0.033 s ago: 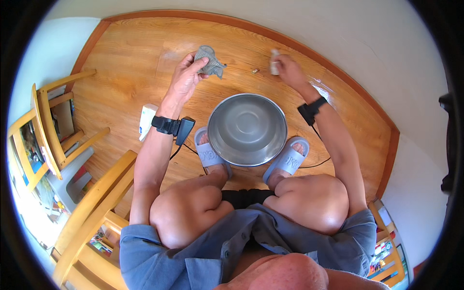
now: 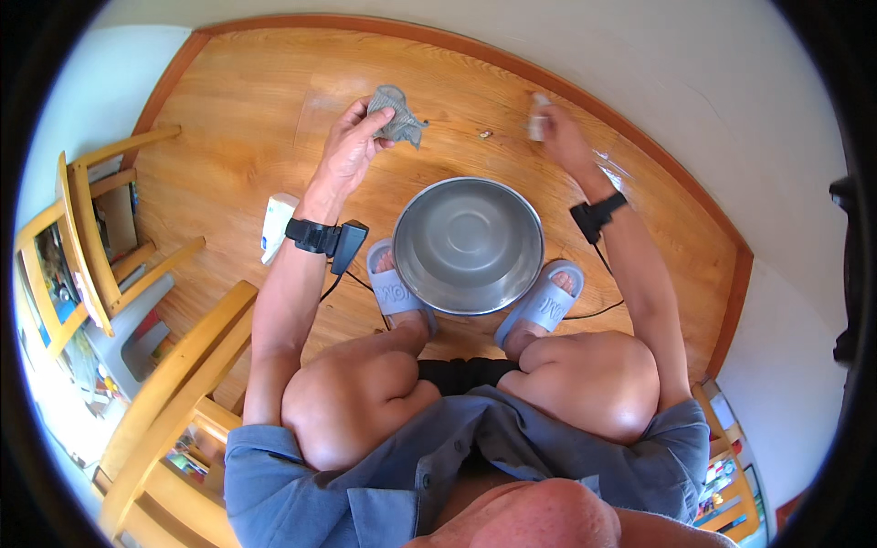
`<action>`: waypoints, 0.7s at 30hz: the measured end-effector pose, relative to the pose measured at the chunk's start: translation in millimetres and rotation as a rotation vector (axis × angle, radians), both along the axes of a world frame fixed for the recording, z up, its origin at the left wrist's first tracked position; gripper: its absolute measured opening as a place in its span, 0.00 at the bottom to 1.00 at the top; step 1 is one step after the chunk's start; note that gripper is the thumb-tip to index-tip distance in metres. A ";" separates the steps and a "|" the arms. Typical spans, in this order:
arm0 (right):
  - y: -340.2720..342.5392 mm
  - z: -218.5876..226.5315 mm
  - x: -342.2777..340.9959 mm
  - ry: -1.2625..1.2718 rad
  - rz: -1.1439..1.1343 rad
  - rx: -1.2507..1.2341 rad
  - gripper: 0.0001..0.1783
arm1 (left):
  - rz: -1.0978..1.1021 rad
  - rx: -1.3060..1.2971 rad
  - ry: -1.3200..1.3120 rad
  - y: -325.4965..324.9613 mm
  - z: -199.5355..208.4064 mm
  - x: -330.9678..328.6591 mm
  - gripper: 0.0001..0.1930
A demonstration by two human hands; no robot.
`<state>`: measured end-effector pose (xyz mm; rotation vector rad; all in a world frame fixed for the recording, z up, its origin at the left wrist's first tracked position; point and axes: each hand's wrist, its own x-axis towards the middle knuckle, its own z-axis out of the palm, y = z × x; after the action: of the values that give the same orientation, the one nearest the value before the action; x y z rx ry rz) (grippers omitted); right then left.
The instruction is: The person sits cross-legged on a wooden floor and wipes the surface with a cloth and paper towel. They use a metal bowl to hold water and repeatedly dip the cloth to clean different areas of the floor.
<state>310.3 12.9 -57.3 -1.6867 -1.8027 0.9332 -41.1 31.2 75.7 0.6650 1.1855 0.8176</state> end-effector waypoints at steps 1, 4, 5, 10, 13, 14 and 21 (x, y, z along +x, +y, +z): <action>-2.3 1.2 10.3 -0.095 -0.045 0.035 0.13 | 0.009 -0.004 -0.004 0.5 -1.7 -5.3 0.14; -8.8 -1.8 16.5 -0.295 -0.091 0.051 0.15 | 0.021 -0.035 0.016 -2.4 -6.4 -13.8 0.15; -6.6 -4.8 7.4 -0.301 -0.025 0.058 0.16 | 0.022 -0.037 0.037 -1.4 -6.6 -15.0 0.15; 2.1 -7.1 -61.4 -0.255 0.373 0.134 0.18 | -0.002 -0.022 0.038 -0.6 -4.9 -16.1 0.16; 8.3 8.0 -65.1 -0.127 0.450 0.139 0.20 | -0.005 -0.012 0.036 -0.6 -6.2 -19.8 0.16; 11.4 13.8 -62.6 -0.079 0.444 0.117 0.21 | -0.001 -0.007 0.040 -1.0 -6.8 -21.1 0.17; 10.2 36.3 -57.6 -0.036 0.549 0.029 0.16 | -0.017 0.017 -0.003 -0.3 -5.5 -17.1 0.17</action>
<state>252.8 23.1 -21.0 -1.2080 -2.3468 1.0854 -58.2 30.9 70.2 0.6867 1.1702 0.8145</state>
